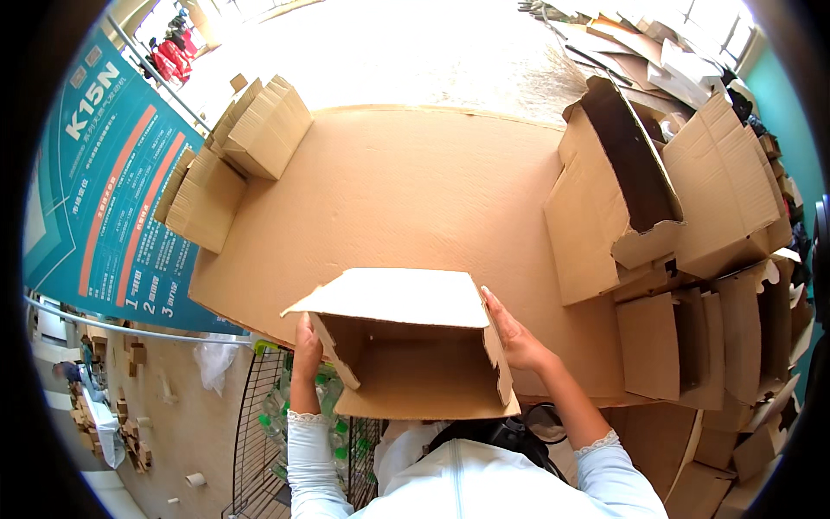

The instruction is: The person picks up cardboard boxes from a stack on a table, unfolds them, and places them into a shopping cart containing plastic bottles, handling them one at a time.

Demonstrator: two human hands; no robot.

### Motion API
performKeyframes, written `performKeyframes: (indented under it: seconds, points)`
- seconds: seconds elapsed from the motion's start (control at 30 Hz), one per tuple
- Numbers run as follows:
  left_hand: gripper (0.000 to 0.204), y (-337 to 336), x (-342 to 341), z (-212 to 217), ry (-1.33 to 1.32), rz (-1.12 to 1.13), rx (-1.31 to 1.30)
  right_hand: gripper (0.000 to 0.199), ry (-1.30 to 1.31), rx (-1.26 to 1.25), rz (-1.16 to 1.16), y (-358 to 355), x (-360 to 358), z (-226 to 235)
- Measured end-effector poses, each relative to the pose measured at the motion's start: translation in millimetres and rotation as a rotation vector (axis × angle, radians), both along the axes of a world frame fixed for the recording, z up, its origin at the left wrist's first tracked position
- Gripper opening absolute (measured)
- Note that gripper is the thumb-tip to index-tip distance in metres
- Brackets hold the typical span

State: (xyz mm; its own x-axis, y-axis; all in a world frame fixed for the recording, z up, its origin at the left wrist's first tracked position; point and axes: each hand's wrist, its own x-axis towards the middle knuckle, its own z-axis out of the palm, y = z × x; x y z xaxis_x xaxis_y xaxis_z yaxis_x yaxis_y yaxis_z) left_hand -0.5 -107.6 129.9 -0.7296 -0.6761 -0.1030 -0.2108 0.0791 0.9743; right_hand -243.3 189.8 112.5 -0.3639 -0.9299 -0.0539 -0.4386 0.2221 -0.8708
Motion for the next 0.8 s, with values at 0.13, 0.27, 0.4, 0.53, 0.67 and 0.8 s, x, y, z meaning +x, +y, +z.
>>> performKeyframes:
  seconds: [0.13, 0.27, 0.4, 0.53, 0.67, 0.8]
  points:
    - [0.068, 5, -43, 40, 0.429, 0.024, 0.071, 0.089, -0.165, -0.09, -0.052, -6, 4, 18]
    - [0.062, 12, -74, 76, 0.311, 0.041, 0.312, 0.08, -0.754, -0.013, -0.209, -15, -8, -17]
    - [0.034, -7, -99, 76, -0.235, -0.124, -0.21, 0.076, -0.871, -0.025, -0.312, -36, -17, -67]
    - [0.033, -44, -105, 33, -0.066, -0.039, 0.085, 0.098, -0.169, 0.094, -0.265, -73, -9, -25]
    - [0.034, -76, -120, 17, -0.119, -0.115, 0.162, 0.11, -0.273, 0.152, -0.218, -86, -26, -7]
    - [0.036, -83, -130, 19, -0.242, -0.133, 0.127, 0.125, -0.149, 0.017, -0.179, -83, -42, 14]
